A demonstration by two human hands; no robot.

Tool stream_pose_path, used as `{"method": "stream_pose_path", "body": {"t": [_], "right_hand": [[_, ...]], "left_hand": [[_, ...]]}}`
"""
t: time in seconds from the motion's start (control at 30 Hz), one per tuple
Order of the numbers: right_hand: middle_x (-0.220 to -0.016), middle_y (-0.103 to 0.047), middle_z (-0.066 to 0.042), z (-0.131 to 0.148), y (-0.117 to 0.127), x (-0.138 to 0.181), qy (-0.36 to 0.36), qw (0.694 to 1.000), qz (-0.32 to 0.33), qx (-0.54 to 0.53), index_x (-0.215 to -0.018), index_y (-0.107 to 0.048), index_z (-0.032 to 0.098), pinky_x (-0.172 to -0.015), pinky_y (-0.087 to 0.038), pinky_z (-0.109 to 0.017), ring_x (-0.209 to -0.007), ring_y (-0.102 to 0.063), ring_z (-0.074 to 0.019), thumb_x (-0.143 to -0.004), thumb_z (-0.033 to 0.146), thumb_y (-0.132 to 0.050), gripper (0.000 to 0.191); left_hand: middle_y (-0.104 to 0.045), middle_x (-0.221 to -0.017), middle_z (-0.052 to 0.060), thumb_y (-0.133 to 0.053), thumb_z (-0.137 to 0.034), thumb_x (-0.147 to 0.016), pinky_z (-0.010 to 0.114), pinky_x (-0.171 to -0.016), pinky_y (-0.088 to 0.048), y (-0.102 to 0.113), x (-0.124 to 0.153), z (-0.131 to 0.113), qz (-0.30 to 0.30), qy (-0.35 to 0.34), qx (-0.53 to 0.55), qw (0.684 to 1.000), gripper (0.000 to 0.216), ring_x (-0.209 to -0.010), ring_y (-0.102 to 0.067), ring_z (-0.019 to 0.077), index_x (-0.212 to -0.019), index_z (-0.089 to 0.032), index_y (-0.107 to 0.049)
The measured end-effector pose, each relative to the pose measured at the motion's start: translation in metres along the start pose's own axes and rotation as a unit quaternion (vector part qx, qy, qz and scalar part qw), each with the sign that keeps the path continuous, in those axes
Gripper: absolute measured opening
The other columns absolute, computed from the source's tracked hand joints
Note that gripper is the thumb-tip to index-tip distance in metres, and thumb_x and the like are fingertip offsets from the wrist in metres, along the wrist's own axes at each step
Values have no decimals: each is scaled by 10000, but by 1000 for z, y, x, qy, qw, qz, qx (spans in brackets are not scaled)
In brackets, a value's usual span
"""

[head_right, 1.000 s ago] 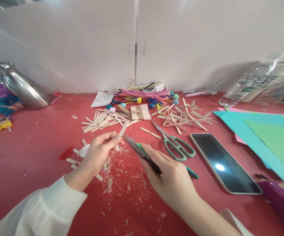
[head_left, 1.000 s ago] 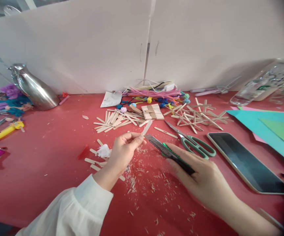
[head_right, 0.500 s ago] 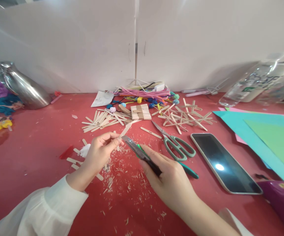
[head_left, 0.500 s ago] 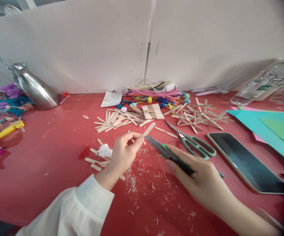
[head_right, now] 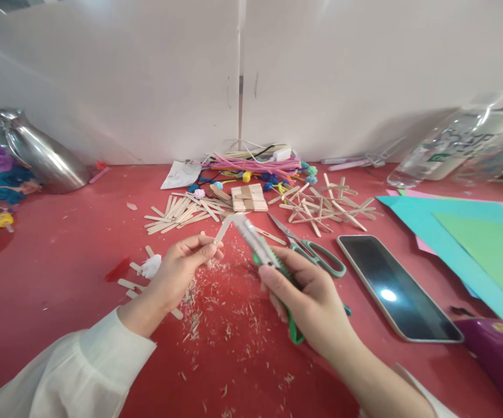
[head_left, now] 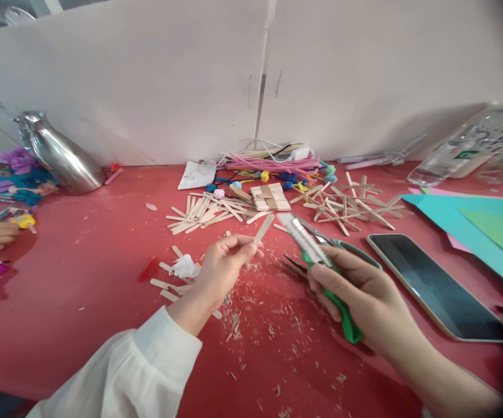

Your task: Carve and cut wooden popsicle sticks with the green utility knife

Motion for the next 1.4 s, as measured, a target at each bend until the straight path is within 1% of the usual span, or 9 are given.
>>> {"method": "stream_pose_path", "body": {"t": [0.1, 0.27, 0.4, 0.5, 0.67, 1.0, 1.17, 1.27, 1.4], "right_hand": [[-405, -448, 78, 0, 5, -5, 40, 998, -48, -10, -683, -488, 214, -340, -257, -185, -357, -361, -62, -726, 413, -625, 246], [-408, -438, 90, 0, -2, -7, 24, 999, -21, -23, -712, -466, 219, -361, -285, -197, -356, -373, -70, -721, 413, -626, 252], [-410, -414, 97, 4, -6, -4, 31, 998, -25, 43, -694, -450, 219, -376, -297, -205, -361, -379, -72, -719, 397, -610, 240], [-456, -359, 101, 7, -7, -1, 71, 991, -43, 107, -691, -446, 219, -365, -265, -201, -385, -333, -64, -712, 370, -595, 214], [-488, -284, 102, 6, -8, 2, 96, 982, -47, 157, -657, -423, 219, -351, -224, -193, -404, -266, -54, -712, 348, -579, 210], [-406, -442, 100, 1, -4, -5, 9, 999, -4, 42, -729, -452, 219, -370, -318, -198, -354, -398, -71, -721, 391, -607, 231], [-429, -455, 94, -1, -2, -8, 16, 999, 10, 25, -714, -445, 215, -377, -323, -198, -369, -396, -66, -726, 413, -610, 258], [-434, -450, 90, 1, 1, -8, 26, 997, -25, 69, -728, -443, 220, -378, -327, -207, -379, -404, -78, -728, 434, -602, 266], [-473, -436, 80, 6, 5, -6, 55, 974, -125, 179, -755, -456, 231, -372, -331, -223, -397, -399, -93, -710, 447, -608, 268]], "left_hand": [[-630, -714, -1, -541, -255, -760, 249, -665, -370, -8, 4, 0, 51, 10, -27, 998, 108, -657, -514, 116, -762, -177, -617], [-595, -690, -20, -498, -250, -777, 256, -685, -359, -17, 12, 4, 121, 22, -118, 985, 128, -680, -513, 123, -722, -179, -589], [-554, -659, -22, -463, -249, -792, 240, -611, -336, -18, 15, 2, 142, 4, -162, 977, 158, -629, -468, 112, -717, -173, -580], [-509, -634, -28, -502, -356, -795, 226, -578, -327, -19, 17, -1, 154, -12, -164, 974, 219, -601, -435, 103, -702, -166, -561], [-493, -615, -26, -544, -412, -777, 224, -579, -345, -20, 16, 0, 144, -19, -189, 971, 266, -595, -437, 104, -687, -163, -559], [-570, -669, -9, -502, -356, -812, 241, -616, -376, -16, 13, 4, 175, -10, -199, 964, 231, -627, -491, 116, -757, -169, -626], [-609, -718, 11, -505, -336, -810, 249, -622, -389, -16, 14, 5, 186, 16, -158, 970, 218, -632, -501, 117, -843, -172, -645], [-639, -778, 24, -506, -302, -810, 236, -602, -395, -19, 15, 4, 200, 36, -116, 972, 194, -582, -485, 90, -860, -166, -636], [-646, -831, 41, -519, -311, -810, 223, -563, -394, -20, 16, 8, 182, 44, -91, 978, 208, -563, -494, 81, -918, -165, -620]]}}
Point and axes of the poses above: each hand's wrist, its own x-axis away from the middle knuckle, its own y-axis out of the back of the hand, z = x × y, the point moved 3 cm from there along -x, towards the middle knuckle
